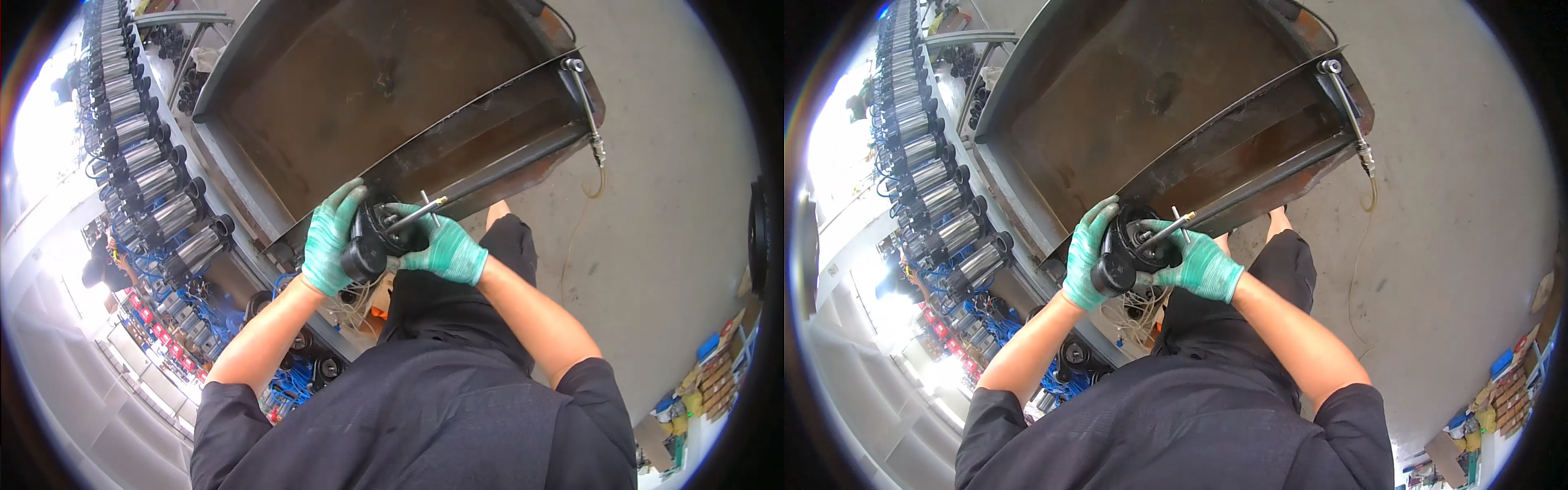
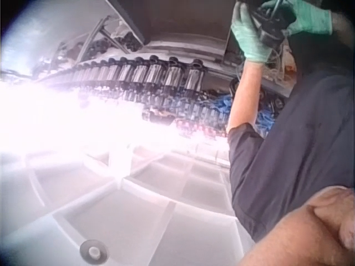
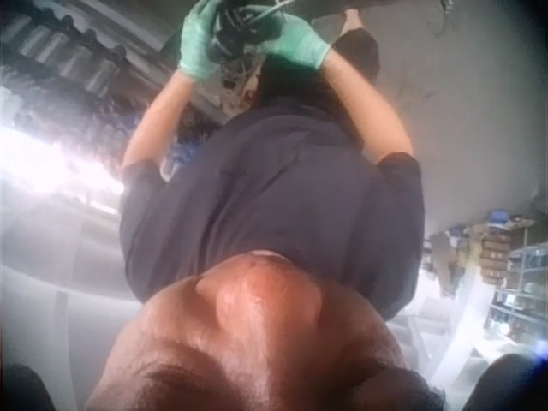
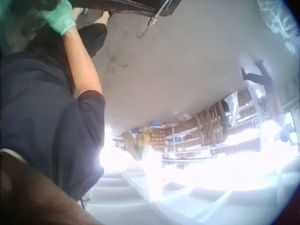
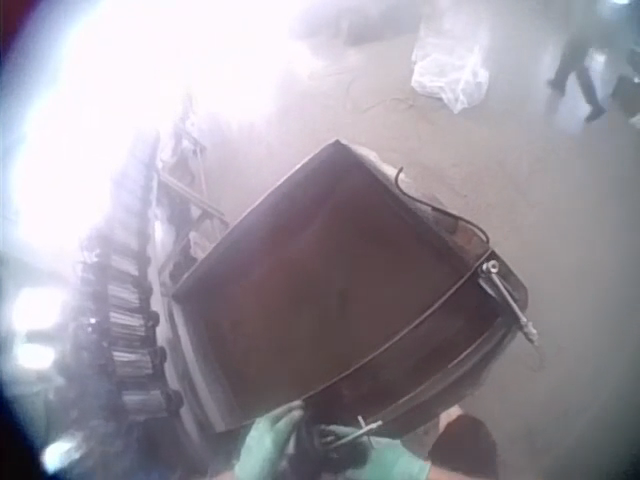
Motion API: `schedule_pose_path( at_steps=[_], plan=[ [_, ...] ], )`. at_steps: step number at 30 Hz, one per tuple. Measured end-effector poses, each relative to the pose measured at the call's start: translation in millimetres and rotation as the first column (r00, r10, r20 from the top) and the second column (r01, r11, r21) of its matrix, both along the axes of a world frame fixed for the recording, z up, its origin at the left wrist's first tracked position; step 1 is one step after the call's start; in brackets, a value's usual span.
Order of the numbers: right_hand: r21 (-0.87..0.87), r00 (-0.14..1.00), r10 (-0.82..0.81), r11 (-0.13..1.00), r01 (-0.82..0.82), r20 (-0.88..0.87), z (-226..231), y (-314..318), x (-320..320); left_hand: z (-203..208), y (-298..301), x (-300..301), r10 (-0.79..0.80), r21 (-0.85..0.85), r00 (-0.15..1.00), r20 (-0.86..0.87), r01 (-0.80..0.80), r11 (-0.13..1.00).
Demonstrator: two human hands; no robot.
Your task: The person tests submersible pumps by connecting test fixtures to them, submerging the pumps in a water tank, and placing them onto a work table.
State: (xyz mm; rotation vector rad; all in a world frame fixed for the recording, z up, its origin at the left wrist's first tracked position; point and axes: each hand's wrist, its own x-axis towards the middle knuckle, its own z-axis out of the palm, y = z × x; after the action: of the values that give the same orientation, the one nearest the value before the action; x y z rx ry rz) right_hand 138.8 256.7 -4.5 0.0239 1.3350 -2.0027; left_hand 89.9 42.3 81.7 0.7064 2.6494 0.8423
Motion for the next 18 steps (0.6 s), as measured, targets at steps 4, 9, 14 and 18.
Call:
schedule_pose_path(
  at_steps=[4, 9, 14, 18],
  plan=[
    [0.220, 0.983, -0.056, 0.971, 0.094, -0.175, 25.0, 0.4, 18.6, 30.2, 8.7, -39.2, -0.337, -0.323, 0.940, -0.047, 0.305, 0.896],
    [0.156, 0.978, -0.202, 0.965, 0.209, -0.060, 4.2, -11.7, 40.1, 32.0, 28.1, -82.3, -0.621, -0.160, 0.749, 0.232, 0.659, 0.735],
    [0.118, 0.952, -0.306, 0.946, 0.303, 0.016, 6.3, -9.2, 41.6, 21.3, 33.7, -98.0, -0.689, -0.121, 0.608, 0.393, 0.777, 0.617],
    [0.093, 0.897, -0.227, 0.955, 0.281, -0.381, 2.8, -13.4, 41.2, 14.6, 32.3, -99.8, -0.698, -0.089, 0.581, 0.418, 0.791, 0.605]
  ],
)
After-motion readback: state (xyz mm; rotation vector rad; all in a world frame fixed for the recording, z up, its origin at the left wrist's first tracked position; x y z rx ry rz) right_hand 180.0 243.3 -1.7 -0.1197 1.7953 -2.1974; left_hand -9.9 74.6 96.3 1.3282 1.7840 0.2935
